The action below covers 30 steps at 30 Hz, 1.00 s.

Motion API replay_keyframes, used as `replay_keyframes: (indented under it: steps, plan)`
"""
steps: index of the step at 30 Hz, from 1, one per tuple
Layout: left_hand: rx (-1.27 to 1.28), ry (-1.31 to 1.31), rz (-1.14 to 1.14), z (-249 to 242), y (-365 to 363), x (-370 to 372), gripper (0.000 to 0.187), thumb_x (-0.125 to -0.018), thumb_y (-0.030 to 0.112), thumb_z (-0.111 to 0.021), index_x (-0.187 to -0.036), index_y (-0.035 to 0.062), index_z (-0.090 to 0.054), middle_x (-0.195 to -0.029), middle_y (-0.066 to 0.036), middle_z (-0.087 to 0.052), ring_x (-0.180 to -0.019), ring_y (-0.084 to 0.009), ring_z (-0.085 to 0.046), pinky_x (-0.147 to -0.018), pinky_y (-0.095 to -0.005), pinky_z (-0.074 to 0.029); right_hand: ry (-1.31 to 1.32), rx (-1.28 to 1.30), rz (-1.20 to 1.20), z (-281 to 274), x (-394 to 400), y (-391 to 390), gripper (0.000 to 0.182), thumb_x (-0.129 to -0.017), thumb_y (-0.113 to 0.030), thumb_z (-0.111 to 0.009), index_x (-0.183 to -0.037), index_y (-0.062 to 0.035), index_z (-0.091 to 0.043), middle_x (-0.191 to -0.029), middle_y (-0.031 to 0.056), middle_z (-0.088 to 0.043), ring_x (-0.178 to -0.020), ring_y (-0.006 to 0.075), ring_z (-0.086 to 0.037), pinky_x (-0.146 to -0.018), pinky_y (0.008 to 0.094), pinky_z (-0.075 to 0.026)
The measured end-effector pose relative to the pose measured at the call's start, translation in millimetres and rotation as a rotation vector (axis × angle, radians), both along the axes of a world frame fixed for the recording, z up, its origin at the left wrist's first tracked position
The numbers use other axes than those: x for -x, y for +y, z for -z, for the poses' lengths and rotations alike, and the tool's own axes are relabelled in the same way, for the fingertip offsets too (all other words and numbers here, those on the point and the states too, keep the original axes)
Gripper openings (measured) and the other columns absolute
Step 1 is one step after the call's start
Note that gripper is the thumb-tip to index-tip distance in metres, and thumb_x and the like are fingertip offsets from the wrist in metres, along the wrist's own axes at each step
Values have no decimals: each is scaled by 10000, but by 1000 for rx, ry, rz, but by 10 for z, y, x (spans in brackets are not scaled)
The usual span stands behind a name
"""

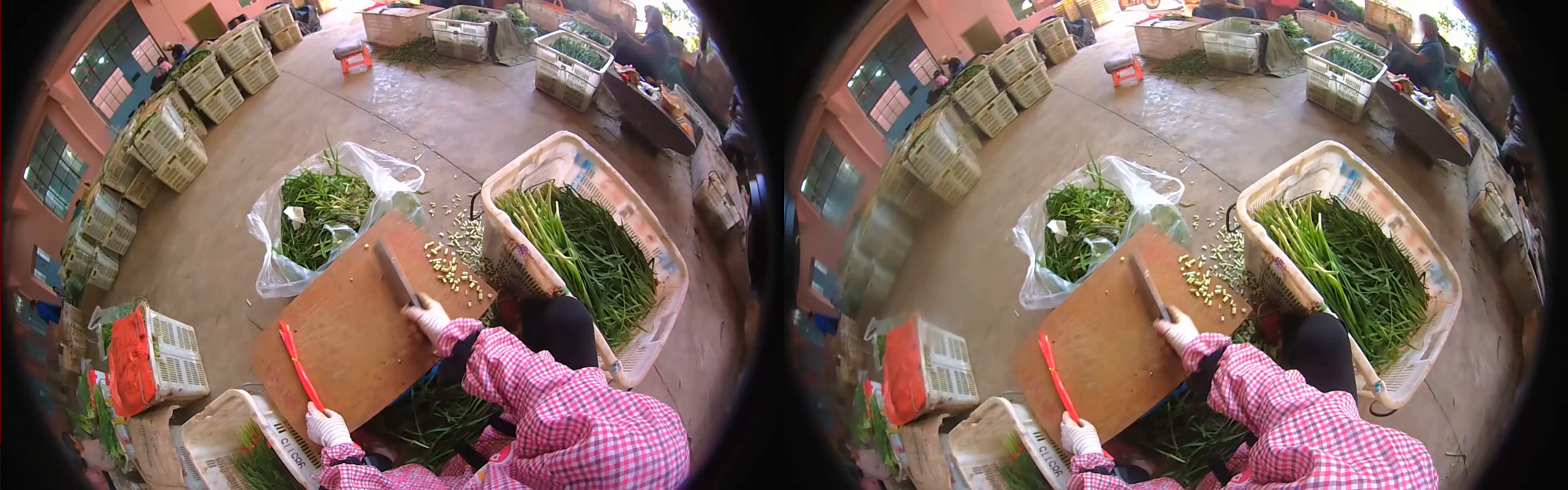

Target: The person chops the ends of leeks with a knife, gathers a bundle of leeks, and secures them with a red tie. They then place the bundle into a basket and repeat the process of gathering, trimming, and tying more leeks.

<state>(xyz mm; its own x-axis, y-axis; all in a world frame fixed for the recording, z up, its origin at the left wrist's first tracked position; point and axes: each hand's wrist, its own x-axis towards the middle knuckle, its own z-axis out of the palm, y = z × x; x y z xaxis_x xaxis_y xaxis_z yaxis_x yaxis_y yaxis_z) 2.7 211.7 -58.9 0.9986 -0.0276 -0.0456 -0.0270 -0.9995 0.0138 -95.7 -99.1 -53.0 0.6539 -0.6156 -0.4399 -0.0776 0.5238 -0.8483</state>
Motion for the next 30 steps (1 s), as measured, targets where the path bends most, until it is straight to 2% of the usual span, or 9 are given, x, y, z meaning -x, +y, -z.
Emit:
replay_keyframes:
  steps: [5,9,10,19,21,22,23,25,30]
  plan:
    - [303,-112,39,108,43,-5,280,-779,110,-605,-1055,67,-621,-902,-173,-657,-818,-354,-640,-738,-425,-513,89,-13,401,-23,434,-115,538,-856,-124,-566,-1367,-193,-411,-661,-14,-491,-463,90,-436,-390,250,-364]
    - [1082,192,-225,658,289,-144,216,-814,45,-552,-1022,14,-603,-710,-67,-617,-617,-233,-621,-566,-356,-512,2,-101,635,-146,893,329,547,-904,-143,-553,-1389,-228,-316,-693,-21,-485,-460,79,-423,-373,234,-365]
    - [1239,321,-355,13,50,82,203,-839,52,-538,-1034,27,-589,-704,-27,-575,-538,-174,-575,-467,-318,-485,-23,-47,639,-262,960,466,501,-903,-146,-556,-1360,-199,-357,-698,-25,-488,-466,72,-427,-369,225,-362]
    - [1751,703,-584,-209,187,153,162,-882,45,-532,-1042,49,-556,-968,-178,-655,-620,-237,-600,-539,-364,-538,96,-38,-58,-290,1209,912,461,-857,-177,-625,-1290,-85,-497,-694,7,-534,-465,100,-474,-350,254,-343]
    - [1787,750,-542,-190,253,172,153,-899,72,-538,-1050,65,-563,-931,-158,-655,-601,-194,-577,-500,-317,-494,166,367,-11,-62,1057,599,395,-897,-168,-583,-1265,-37,-525,-827,77,-626,-593,144,-570,-533,263,-467]
    - [1836,781,-514,-169,257,173,149,-908,95,-540,-1053,71,-567,-909,-140,-650,-592,-179,-564,-484,-299,-466,95,928,40,153,957,373,386,-908,-147,-564,-1258,10,-513,-985,141,-660,-830,221,-639,-764,296,-495]
    - [1890,809,-481,-162,242,160,147,-917,118,-543,-1056,77,-571,-887,-123,-645,-583,-164,-551,-469,-281,-439,175,782,0,198,868,209,391,-902,-149,-576,-1265,-20,-511,-1071,179,-649,-1021,264,-612,-903,332,-450]
    - [1919,832,-495,-215,191,181,159,-934,174,-539,-1059,81,-577,-852,-93,-629,-576,-151,-538,-463,-270,-415,426,1006,-109,-10,666,32,421,-849,-174,-629,-1259,-162,-538,-1110,173,-625,-1040,318,-601,-893,353,-464]
    - [2057,871,-572,-234,159,148,239,-949,263,-538,-1107,85,-559,-928,-87,-616,-622,-151,-538,-508,-269,-439,684,1419,-395,-292,346,-171,409,-784,-193,-667,-1181,-171,-570,-1077,139,-607,-1002,342,-593,-854,421,-481]
